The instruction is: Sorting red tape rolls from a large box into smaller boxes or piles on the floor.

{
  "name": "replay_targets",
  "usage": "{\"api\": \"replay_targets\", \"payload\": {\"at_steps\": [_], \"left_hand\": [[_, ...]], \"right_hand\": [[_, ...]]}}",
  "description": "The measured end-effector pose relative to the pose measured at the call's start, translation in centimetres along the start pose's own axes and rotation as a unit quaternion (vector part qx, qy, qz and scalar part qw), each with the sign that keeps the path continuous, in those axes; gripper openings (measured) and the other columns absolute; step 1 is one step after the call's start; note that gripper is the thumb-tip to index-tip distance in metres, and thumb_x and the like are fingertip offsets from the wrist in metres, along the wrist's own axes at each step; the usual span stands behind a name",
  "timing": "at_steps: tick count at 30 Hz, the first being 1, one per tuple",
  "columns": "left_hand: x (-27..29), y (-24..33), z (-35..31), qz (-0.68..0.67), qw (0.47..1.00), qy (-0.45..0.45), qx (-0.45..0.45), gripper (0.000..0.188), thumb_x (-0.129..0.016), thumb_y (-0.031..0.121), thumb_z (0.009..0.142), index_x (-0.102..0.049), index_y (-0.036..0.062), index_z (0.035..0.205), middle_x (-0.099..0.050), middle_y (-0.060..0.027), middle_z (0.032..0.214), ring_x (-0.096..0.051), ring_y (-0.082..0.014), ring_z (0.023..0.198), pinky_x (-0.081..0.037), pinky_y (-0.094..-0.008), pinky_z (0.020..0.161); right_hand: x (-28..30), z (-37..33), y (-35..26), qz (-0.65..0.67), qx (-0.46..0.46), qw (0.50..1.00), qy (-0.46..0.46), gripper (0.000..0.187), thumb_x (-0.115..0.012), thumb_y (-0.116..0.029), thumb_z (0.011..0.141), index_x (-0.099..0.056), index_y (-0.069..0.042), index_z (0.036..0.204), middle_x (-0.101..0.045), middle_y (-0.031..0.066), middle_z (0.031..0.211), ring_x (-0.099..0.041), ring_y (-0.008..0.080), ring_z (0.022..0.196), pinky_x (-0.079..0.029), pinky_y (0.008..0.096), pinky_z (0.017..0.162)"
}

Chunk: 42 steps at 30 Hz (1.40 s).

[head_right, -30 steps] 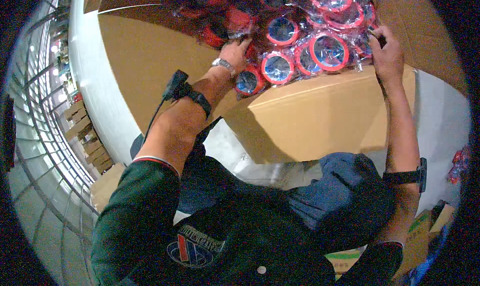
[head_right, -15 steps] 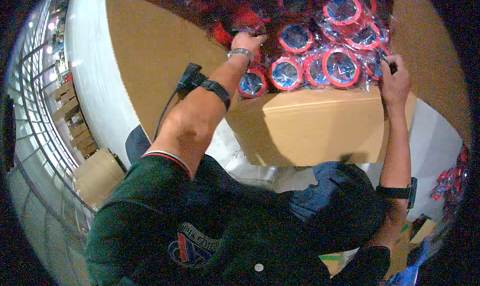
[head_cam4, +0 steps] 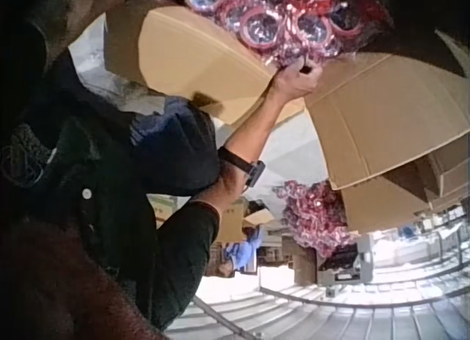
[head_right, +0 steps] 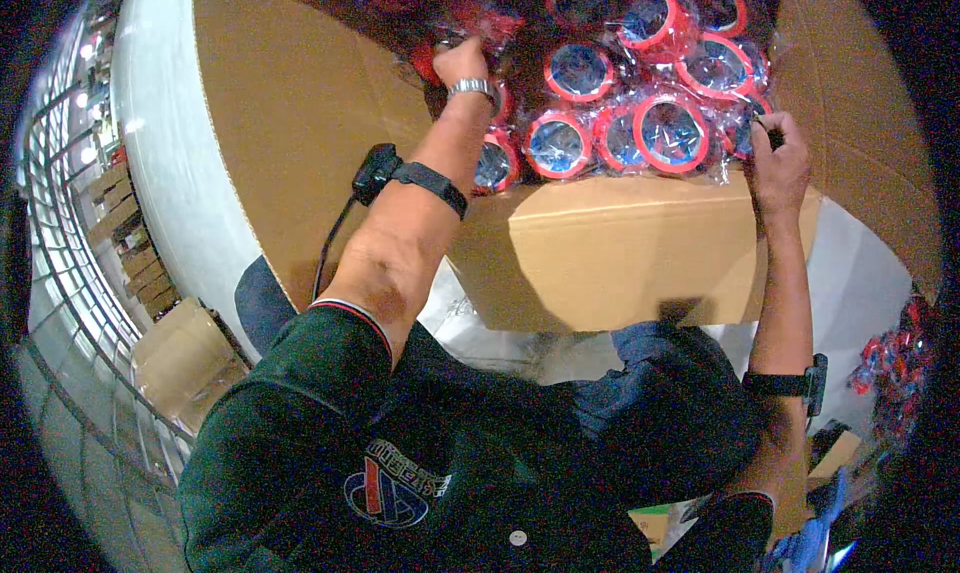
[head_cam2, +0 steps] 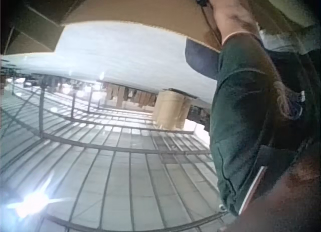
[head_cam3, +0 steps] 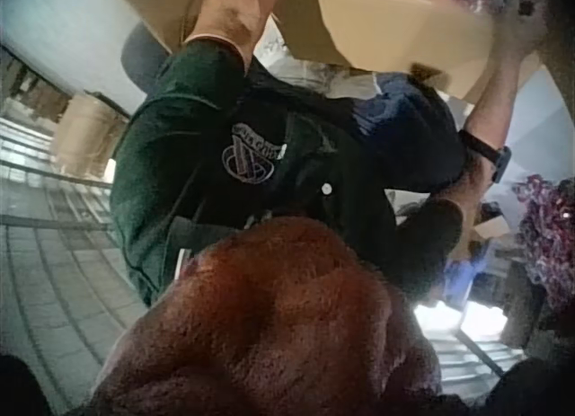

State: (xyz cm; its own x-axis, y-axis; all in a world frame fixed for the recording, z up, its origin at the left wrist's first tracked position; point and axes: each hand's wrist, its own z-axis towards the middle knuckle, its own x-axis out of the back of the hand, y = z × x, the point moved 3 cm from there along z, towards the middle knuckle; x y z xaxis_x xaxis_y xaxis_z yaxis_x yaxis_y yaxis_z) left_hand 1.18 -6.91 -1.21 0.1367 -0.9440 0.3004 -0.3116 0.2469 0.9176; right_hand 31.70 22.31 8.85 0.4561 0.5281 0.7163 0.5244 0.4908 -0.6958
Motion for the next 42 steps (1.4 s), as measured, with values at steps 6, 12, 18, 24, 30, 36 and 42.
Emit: {"api": "replay_targets", "payload": {"at_steps": [6, 12, 18, 24, 30, 36, 42], "left_hand": [[-0.4, 2.1, 4.9, 0.355, 0.924, -0.100, -0.103, 0.039, -0.066, 0.034, 0.069, -0.068, -0.0035, 0.081, -0.066, -0.0261, 0.089, -0.064, -0.0365, 0.089, -0.047, -0.0421, 0.080], [-1.4, 1.6, 0.8, 0.211, 0.975, -0.063, -0.015, 0.046, -0.074, 0.030, 0.060, -0.066, -0.0046, 0.088, -0.065, -0.0263, 0.092, -0.063, -0.0379, 0.090, -0.048, -0.0408, 0.083], [-4.1, 1.9, -5.2, 0.247, 0.963, -0.093, 0.050, 0.061, -0.079, 0.042, 0.059, -0.066, -0.0055, 0.096, -0.063, -0.0249, 0.106, -0.062, -0.0373, 0.097, -0.048, -0.0383, 0.086], [-2.8, -0.1, 4.0, 0.385, 0.918, -0.078, 0.052, 0.061, -0.071, 0.045, 0.066, -0.065, -0.0068, 0.097, -0.063, -0.0242, 0.108, -0.061, -0.0361, 0.101, -0.045, -0.0406, 0.090], [0.8, 3.2, 3.0, 0.212, 0.974, -0.031, 0.078, 0.039, -0.056, 0.029, 0.076, -0.066, -0.0041, 0.093, -0.065, -0.0223, 0.102, -0.063, -0.0362, 0.093, -0.049, -0.0421, 0.080], [1.6, 6.8, -7.2, -0.251, 0.890, -0.296, 0.239, 0.044, -0.050, 0.017, 0.072, -0.055, 0.0030, 0.113, -0.064, -0.0112, 0.099, -0.065, -0.0270, 0.084, -0.056, -0.0455, 0.071], [2.0, 4.3, -14.0, 0.194, 0.811, -0.551, 0.040, 0.059, -0.064, 0.024, 0.070, -0.049, -0.0027, 0.121, -0.064, -0.0117, 0.098, -0.061, -0.0201, 0.082, -0.049, -0.0342, 0.075]], "right_hand": [[-1.0, 0.6, -0.8, 0.052, -0.027, 0.998, -0.026, 0.013, -0.059, -0.014, 0.085, -0.057, -0.001, 0.087, -0.060, 0.0085, 0.078, -0.055, 0.0153, 0.075, -0.044, 0.0304, 0.072], [-0.4, 0.5, 0.5, -0.001, -0.005, 1.000, 0.003, 0.011, -0.060, -0.013, 0.085, -0.057, -0.003, 0.087, -0.060, 0.0088, 0.077, -0.055, 0.0152, 0.074, -0.045, 0.0304, 0.072], [0.9, -0.5, 2.2, -0.004, -0.043, 0.999, -0.002, 0.012, -0.061, -0.012, 0.083, -0.057, -0.002, 0.086, -0.060, 0.0093, 0.077, -0.056, 0.0166, 0.074, -0.045, 0.0309, 0.072], [-1.2, 0.4, -1.2, 0.030, -0.022, 0.999, 0.004, 0.014, -0.059, -0.015, 0.084, -0.057, -0.001, 0.087, -0.060, 0.0092, 0.078, -0.057, 0.0159, 0.076, -0.045, 0.0309, 0.073], [-0.2, 0.5, -0.8, 0.038, -0.024, 0.999, 0.003, 0.015, -0.058, -0.016, 0.085, -0.057, -0.002, 0.089, -0.060, 0.0095, 0.080, -0.058, 0.0175, 0.077, -0.045, 0.0312, 0.074], [0.7, 0.2, 0.6, 0.023, -0.053, 0.998, -0.002, 0.014, -0.059, -0.015, 0.085, -0.057, -0.002, 0.089, -0.061, 0.0109, 0.081, -0.059, 0.0181, 0.080, -0.046, 0.0323, 0.075], [-0.3, 0.0, -1.0, 0.034, -0.046, 0.998, 0.017, 0.014, -0.060, -0.014, 0.084, -0.057, -0.002, 0.089, -0.061, 0.0100, 0.077, -0.057, 0.0173, 0.074, -0.046, 0.0319, 0.072]]}}
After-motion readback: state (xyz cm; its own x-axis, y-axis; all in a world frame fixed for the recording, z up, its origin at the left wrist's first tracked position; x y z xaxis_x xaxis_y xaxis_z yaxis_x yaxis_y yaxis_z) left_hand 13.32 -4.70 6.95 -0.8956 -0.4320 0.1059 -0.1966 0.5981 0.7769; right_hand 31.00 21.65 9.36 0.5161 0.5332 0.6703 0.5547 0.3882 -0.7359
